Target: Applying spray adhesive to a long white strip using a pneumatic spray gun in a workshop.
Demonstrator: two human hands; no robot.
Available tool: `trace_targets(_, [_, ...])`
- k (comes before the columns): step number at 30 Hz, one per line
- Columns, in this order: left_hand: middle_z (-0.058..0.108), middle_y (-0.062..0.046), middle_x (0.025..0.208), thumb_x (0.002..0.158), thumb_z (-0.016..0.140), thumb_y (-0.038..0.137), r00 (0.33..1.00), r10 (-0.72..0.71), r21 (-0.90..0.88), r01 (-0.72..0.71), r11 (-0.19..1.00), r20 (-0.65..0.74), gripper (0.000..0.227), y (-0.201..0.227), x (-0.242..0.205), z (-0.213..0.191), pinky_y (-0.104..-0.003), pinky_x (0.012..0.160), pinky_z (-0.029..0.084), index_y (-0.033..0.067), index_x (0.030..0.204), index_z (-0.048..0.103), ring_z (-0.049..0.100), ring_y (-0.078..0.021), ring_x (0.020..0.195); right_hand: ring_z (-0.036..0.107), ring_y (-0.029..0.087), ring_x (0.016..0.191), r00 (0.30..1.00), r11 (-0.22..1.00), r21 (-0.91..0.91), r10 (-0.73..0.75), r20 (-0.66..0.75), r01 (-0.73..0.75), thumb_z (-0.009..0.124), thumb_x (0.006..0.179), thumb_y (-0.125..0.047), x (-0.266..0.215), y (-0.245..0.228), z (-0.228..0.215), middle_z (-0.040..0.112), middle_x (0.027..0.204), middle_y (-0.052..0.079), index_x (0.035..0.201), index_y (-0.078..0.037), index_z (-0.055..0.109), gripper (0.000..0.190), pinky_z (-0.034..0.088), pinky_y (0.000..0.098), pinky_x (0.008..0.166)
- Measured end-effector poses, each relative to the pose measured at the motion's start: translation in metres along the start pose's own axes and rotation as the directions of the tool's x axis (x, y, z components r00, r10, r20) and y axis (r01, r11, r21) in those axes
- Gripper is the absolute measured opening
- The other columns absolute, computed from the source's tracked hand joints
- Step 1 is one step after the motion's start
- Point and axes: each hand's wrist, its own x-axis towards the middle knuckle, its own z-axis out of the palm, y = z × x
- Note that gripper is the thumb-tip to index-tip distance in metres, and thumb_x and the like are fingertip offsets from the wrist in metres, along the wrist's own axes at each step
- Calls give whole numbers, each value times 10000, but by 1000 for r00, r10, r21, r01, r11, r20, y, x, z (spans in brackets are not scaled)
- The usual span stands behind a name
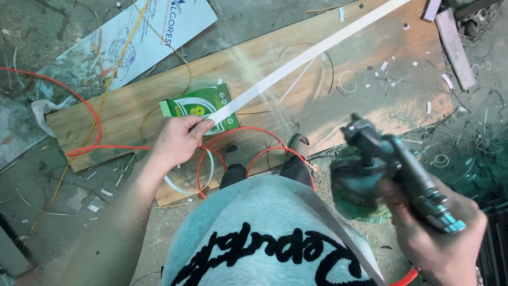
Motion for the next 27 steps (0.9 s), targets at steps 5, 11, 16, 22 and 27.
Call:
trace_targets(5, [478,17,516,1061,597,394,999,43,62,-44,997,8,467,-2,5,2,-352,531,306,134,675,626,386,-143,524,501,107,680,999,997,68,29,-33,-27,759,984,-168,-9,-15,0,604,787,58,1261,22,759,335,436,270,635])
trace_targets(11, [508,5,531,1058,600,391,999,35,60,-36,998,16,444,-8,8,8,-360,535,320,121,710,664,411,-159,524,504,131,470,991,999,-28,-27,132,31,766,818,-324,-20,-4,-1,620,570,50,934,-71,774,279,430,310,489])
trace_targets(16, [536,4,539,1057,602,388,999,26,60,-27,998,19,433,-8,8,10,-357,537,345,118,728,679,437,-159,525,499,137,443,994,997,-64,-45,98,51,800,804,-339,-20,5,-7,595,541,56,747,-33,706,325,394,346,470])
trace_targets(22, [539,-7,547,1059,601,370,998,65,50,-66,997,11,414,-12,12,16,-354,547,334,107,752,693,433,-160,536,404,84,605,1000,999,-43,-25,1,25,780,921,-224,-21,17,-13,542,631,64,1221,-27,776,359,380,298,565])
trace_targets(27, [524,9,547,1058,605,385,1000,28,58,-28,998,-4,447,-10,9,18,-346,543,326,118,702,648,424,-159,535,462,93,501,985,1000,-7,-25,173,26,767,790,-313,-27,10,-15,570,537,41,1152,-143,793,401,424,294,491])
